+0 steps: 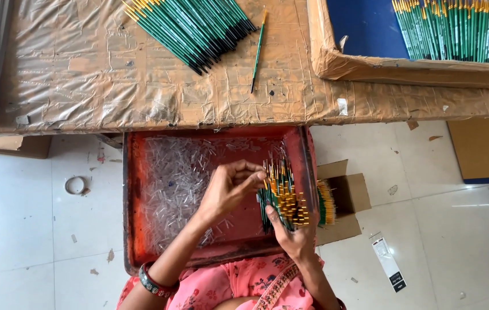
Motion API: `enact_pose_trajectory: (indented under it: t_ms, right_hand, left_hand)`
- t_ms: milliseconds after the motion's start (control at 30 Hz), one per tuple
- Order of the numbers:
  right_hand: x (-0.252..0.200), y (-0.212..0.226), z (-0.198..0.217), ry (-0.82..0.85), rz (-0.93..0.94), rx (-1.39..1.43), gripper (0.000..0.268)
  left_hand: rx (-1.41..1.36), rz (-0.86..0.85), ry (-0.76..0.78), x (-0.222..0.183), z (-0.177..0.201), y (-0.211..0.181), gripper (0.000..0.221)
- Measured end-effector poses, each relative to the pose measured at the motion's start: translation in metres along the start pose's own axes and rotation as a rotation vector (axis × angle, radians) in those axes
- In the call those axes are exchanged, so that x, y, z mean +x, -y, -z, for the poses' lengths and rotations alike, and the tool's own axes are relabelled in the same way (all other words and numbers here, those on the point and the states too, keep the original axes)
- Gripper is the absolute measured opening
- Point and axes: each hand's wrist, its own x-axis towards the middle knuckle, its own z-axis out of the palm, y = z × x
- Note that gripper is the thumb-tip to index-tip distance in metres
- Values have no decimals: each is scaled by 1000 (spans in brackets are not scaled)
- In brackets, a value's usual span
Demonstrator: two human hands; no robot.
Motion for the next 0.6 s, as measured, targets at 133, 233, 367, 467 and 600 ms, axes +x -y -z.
enact_pose_trajectory:
  t_ms: [133,233,367,467,600]
  right_hand:
    - [5,6,-1,-15,448,-467,13]
    - [7,2,3,-22,374,-353,16]
    - [5,-4,6,32,-74,3,23]
    - [3,-7,4,49,-12,136,17]
    - [-8,-25,10,65,-109,204,13]
  left_hand:
    - [606,-168,-240,0,10,8,29]
    - [800,-214,-238,0,19,28,26]
    - [666,-63,-109,-7,16,6,23]
    - [253,-88,-6,-5,17,5,26]
    - [-124,-61,120,-5,10,-5,30]
